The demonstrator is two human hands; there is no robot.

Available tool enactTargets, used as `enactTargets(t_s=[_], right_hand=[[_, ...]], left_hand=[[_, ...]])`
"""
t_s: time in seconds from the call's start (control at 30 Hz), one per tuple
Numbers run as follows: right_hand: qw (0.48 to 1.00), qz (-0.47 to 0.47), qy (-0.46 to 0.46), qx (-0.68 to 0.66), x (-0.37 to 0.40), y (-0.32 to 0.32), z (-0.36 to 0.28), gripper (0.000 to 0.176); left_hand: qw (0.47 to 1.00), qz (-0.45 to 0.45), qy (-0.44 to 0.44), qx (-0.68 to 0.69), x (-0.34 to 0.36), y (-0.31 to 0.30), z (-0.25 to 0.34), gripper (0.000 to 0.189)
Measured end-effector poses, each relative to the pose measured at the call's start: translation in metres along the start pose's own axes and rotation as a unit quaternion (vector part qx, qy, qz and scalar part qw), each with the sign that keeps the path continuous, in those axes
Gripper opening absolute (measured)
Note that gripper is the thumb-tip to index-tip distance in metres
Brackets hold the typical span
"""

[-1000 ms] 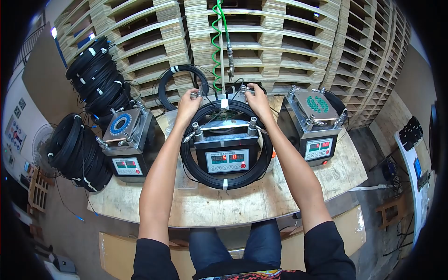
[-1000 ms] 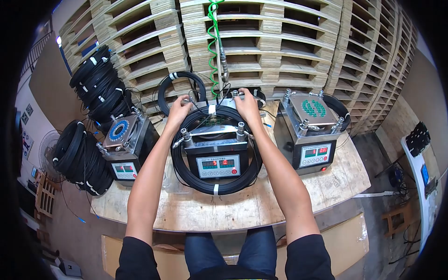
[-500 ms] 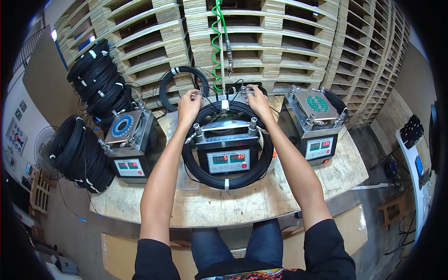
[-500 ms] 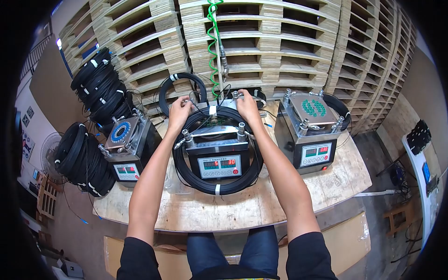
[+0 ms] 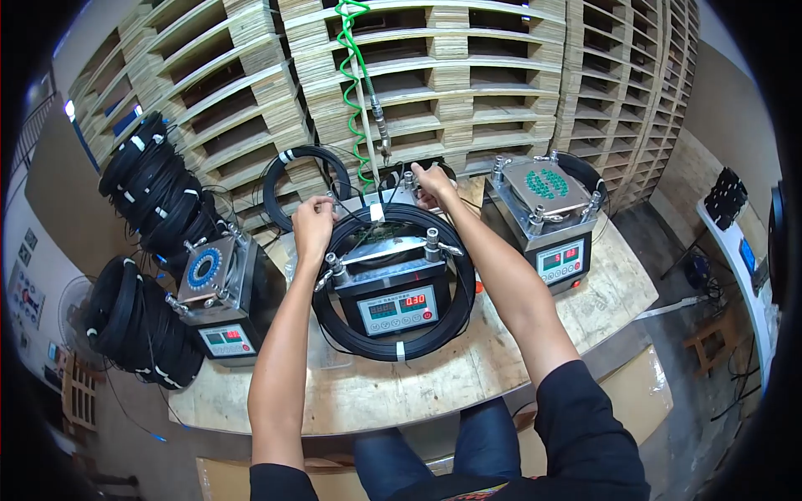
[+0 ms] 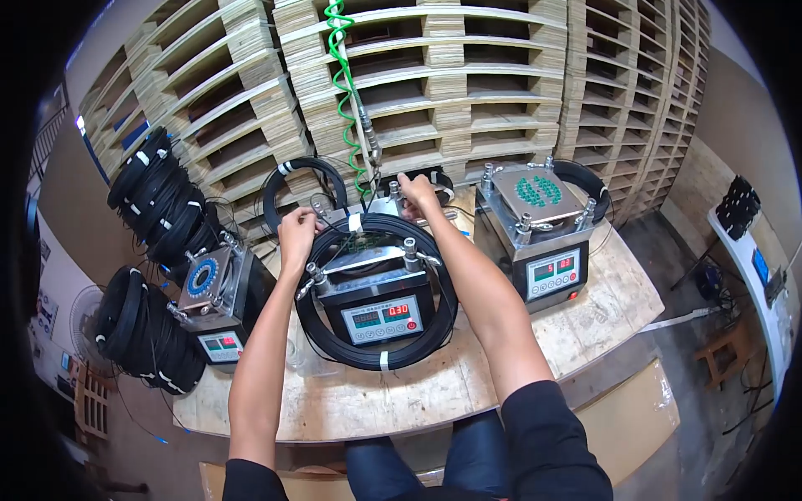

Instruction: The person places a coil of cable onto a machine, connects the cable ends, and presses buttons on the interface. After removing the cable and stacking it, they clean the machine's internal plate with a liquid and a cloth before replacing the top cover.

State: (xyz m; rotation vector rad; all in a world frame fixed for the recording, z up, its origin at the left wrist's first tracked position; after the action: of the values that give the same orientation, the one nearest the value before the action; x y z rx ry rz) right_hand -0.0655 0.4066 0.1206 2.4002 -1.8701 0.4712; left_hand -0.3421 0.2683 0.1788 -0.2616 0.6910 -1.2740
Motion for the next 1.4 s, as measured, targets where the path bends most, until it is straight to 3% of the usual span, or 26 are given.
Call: enactTargets(t_s=[0.13,0.17,0.27,0.4,0.47,0.6,0.67,0.73,0.77,0.87,0.9,0.93,1.0,1.07,1.13,1.17,1.2,1.33,1.4], right_hand=[[0.996,0.062,-0.054,0.036,-0.02,-0.003,0.003,0.056],[0.988,0.094,-0.119,0.038,-0.021,-0.003,0.001,0.058],[0.985,0.091,-0.146,0.032,-0.021,-0.005,0.001,0.052],[0.984,0.034,-0.167,-0.044,-0.03,-0.007,0.011,0.025],[0.979,0.09,-0.178,-0.025,-0.02,-0.01,0.013,0.024],[0.948,0.229,-0.212,0.055,-0.022,-0.021,0.013,0.031],[0.961,0.193,-0.195,0.027,-0.019,-0.018,0.01,0.033],[0.895,0.256,-0.314,0.187,-0.016,-0.014,0.001,0.038],[0.931,0.197,-0.27,0.147,-0.026,-0.015,0.008,0.038],[0.942,0.154,-0.285,0.093,-0.011,-0.012,-0.002,0.045],[0.935,0.204,-0.264,0.121,-0.005,-0.015,-0.005,0.048],[0.888,0.311,-0.292,0.17,-0.004,-0.018,-0.005,0.037],[0.892,0.321,-0.267,0.173,-0.006,-0.02,-0.003,0.033],[0.93,0.144,-0.281,0.187,-0.019,-0.005,-0.01,0.049],[0.895,0.136,-0.282,0.318,0.002,0.008,-0.021,0.055],[0.905,0.129,-0.244,0.324,0.02,0.01,-0.03,0.056],[0.89,0.15,-0.245,0.353,0.024,0.014,-0.032,0.052],[0.897,0.072,-0.262,0.349,0.011,0.028,-0.04,0.05],[0.91,0.038,-0.236,0.339,0.007,0.029,-0.039,0.032]], left_hand=[[1.0,-0.003,-0.002,-0.028,0.0,-0.003,0.0,0.026],[1.0,-0.006,0.002,-0.016,-0.001,-0.002,-0.001,0.026],[1.0,-0.008,-0.002,-0.004,0.003,0.0,0.006,0.026],[1.0,-0.01,-0.013,-0.003,0.006,-0.001,0.01,0.029],[1.0,-0.015,-0.015,-0.011,0.006,-0.001,0.013,0.029],[1.0,-0.01,-0.008,-0.014,0.007,-0.002,0.014,0.029],[1.0,-0.015,0.001,-0.004,0.005,0.0,0.01,0.03],[1.0,-0.013,0.002,-0.005,0.005,-0.001,0.011,0.03],[1.0,-0.013,-0.006,-0.006,0.005,-0.001,0.01,0.029],[1.0,-0.011,-0.016,-0.007,0.007,-0.001,0.012,0.029],[1.0,-0.013,-0.014,-0.007,0.006,-0.001,0.011,0.029],[1.0,-0.016,-0.011,-0.008,0.005,-0.001,0.01,0.029],[1.0,-0.008,-0.015,-0.009,0.004,0.0,0.007,0.028],[1.0,-0.01,-0.012,-0.011,0.001,0.001,0.001,0.027],[1.0,-0.01,-0.007,-0.01,0.0,0.002,-0.002,0.026],[1.0,-0.01,-0.007,-0.011,-0.001,0.002,-0.002,0.026],[1.0,-0.01,-0.007,-0.01,0.0,0.002,-0.002,0.026],[1.0,0.003,-0.004,-0.001,0.003,0.001,0.003,0.027],[1.0,0.009,-0.011,-0.004,0.004,0.0,0.004,0.026]])
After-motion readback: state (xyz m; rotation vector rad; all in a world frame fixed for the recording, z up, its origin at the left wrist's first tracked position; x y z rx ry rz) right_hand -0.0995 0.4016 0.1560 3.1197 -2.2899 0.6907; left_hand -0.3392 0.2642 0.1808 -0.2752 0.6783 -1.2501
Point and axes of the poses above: each hand's wrist, its own x-axis away from the middle knuckle, its own y-axis out of the palm, z = x × y, the point moved 5 cm from there along -x, towards the middle knuckle, and after that the axes turned 13 degrees about -z, right-handed, at the moved point
